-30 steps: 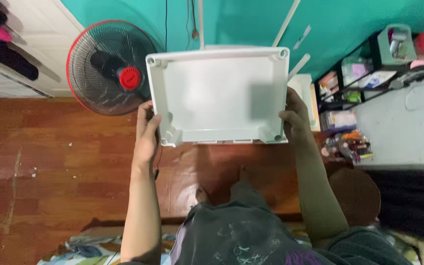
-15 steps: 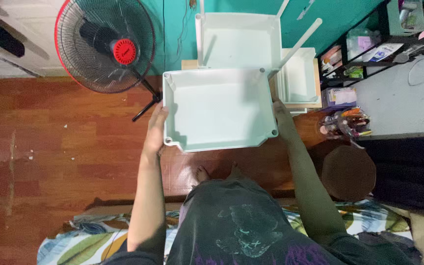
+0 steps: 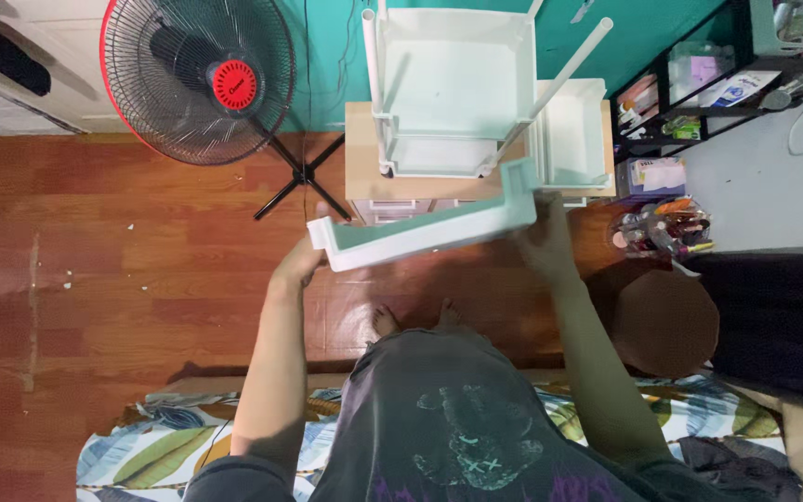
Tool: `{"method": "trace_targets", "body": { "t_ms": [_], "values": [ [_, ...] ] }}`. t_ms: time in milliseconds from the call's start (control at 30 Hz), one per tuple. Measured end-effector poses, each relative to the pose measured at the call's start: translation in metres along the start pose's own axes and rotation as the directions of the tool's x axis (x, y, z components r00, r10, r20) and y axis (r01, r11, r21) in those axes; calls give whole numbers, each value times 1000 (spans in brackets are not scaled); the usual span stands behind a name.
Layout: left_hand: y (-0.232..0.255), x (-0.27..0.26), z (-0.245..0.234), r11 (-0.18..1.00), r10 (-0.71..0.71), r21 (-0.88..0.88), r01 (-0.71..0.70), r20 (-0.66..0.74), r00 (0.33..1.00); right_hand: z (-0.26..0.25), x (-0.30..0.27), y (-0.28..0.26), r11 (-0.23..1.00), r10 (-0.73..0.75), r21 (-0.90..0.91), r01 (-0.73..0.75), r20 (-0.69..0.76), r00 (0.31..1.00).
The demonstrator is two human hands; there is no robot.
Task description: The person assembles a white plastic storage unit by inserting vertical poles into the corners of stacked trays. They handle the trays and poles by hand, aligning and pressing components together to form a multi-tiered structure.
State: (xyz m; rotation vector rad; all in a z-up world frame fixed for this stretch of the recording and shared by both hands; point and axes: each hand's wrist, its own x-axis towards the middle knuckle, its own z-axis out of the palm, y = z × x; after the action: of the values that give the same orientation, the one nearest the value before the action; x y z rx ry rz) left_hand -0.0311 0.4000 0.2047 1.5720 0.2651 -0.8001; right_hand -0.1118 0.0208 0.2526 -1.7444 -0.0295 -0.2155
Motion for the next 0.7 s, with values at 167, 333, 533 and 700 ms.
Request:
{"method": "trace_targets", "body": {
  "t_ms": [167, 333, 533, 700],
  "values": [
    [14, -10, 39, 862, 311, -401, -311, -66, 948, -3, 13, 17, 986, 164, 76, -150, -233, 959],
    [42, -20, 52, 836, 469, -229, -499, -174, 866, -9, 15, 19, 962, 270, 124, -245, -272, 924],
    [48, -21, 56, 878, 414, -130, -460, -277, 867, -18, 26, 22, 939, 343, 110, -325, -264, 902],
    [43, -16, 55, 900, 387, -90, -427, -290, 876, -19, 32, 25, 932, 359, 68, -355, -281, 890]
  ]
}}
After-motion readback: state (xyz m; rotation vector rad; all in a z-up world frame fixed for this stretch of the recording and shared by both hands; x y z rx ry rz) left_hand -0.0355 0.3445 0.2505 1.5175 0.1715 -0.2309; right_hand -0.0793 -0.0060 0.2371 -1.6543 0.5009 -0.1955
